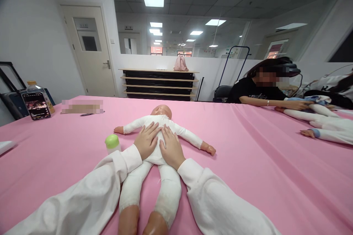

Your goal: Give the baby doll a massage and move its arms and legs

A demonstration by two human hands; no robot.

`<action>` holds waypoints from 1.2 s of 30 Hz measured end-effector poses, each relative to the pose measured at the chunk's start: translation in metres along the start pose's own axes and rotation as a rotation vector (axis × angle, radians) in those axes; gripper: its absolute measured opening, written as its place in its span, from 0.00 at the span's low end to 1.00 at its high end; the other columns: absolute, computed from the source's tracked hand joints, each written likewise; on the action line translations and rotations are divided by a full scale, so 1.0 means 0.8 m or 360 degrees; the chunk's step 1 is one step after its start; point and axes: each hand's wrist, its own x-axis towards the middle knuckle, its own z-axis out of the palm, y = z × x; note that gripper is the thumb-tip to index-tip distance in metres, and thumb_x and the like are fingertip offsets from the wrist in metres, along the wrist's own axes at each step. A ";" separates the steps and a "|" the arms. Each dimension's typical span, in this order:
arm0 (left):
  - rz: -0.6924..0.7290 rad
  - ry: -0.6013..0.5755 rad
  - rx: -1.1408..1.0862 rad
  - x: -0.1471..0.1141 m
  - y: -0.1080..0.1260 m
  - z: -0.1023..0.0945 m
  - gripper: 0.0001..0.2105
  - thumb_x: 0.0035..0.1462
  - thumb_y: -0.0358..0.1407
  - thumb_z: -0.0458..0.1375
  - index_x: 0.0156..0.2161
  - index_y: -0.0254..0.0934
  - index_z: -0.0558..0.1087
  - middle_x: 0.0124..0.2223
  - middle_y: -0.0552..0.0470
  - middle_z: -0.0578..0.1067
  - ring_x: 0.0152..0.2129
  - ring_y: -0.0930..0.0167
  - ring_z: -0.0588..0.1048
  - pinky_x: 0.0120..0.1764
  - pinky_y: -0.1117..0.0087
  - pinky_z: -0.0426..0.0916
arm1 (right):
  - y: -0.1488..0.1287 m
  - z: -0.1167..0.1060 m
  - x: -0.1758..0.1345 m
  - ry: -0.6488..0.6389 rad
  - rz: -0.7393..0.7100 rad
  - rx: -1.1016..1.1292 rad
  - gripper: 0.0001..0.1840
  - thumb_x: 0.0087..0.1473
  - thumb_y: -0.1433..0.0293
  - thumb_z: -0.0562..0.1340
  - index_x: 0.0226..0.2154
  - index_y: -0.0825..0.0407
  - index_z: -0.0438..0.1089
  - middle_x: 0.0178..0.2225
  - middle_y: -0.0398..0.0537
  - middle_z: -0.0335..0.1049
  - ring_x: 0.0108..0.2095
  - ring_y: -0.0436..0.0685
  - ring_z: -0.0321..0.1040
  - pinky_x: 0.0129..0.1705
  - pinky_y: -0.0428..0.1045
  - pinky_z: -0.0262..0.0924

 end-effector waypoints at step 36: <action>0.0145 0.0221 0.0087 -0.002 -0.005 0.010 0.18 0.55 0.30 0.47 0.50 0.28 0.66 0.53 0.41 0.67 0.53 0.63 0.62 0.53 0.56 0.60 | 0.003 0.004 0.000 0.0113 -0.0197 -0.0142 0.26 0.55 0.69 0.47 0.56 0.58 0.53 0.59 0.58 0.47 0.60 0.61 0.44 0.57 0.63 0.47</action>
